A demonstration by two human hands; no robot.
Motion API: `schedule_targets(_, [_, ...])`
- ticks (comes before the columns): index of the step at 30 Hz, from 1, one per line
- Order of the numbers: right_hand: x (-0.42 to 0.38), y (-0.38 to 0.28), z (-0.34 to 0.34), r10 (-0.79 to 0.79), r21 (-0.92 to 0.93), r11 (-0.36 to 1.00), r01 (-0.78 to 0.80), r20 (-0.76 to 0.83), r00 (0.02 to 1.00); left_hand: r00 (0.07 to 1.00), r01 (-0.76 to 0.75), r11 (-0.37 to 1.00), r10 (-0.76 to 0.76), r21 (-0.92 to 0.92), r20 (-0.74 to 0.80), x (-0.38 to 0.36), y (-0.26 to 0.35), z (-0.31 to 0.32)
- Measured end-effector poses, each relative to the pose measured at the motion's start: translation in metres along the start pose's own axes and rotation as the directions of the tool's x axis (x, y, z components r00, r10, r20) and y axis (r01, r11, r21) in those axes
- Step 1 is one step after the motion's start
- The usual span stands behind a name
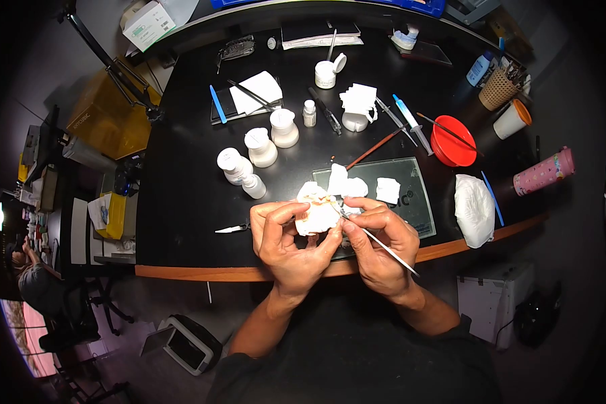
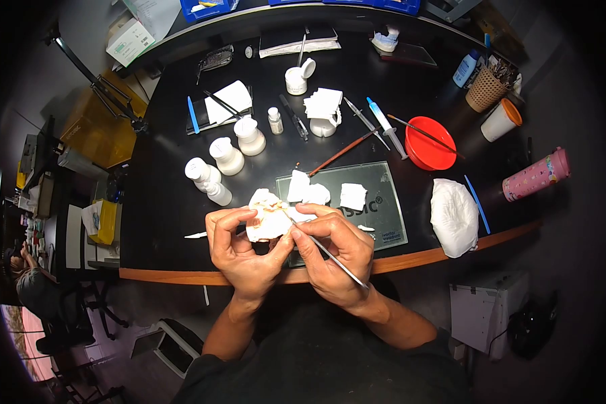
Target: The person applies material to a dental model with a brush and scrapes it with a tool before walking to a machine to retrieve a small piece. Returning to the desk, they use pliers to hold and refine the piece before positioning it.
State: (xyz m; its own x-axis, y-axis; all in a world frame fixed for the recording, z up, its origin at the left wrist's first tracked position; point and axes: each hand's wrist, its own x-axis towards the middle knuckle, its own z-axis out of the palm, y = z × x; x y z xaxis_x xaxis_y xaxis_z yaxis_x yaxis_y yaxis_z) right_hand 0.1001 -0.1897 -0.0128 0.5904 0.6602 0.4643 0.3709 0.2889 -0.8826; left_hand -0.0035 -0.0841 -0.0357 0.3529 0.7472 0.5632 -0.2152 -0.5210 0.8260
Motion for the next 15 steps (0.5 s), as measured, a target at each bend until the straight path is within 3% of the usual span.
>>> schedule_targets(15, [0.0064, -0.0057, -0.0038, 0.034, -0.081, 0.996, -0.032, 0.019, 0.999, 0.999, -0.049, 0.999, 0.049, -0.003, -0.017, 0.0001, -0.0019, 0.0006])
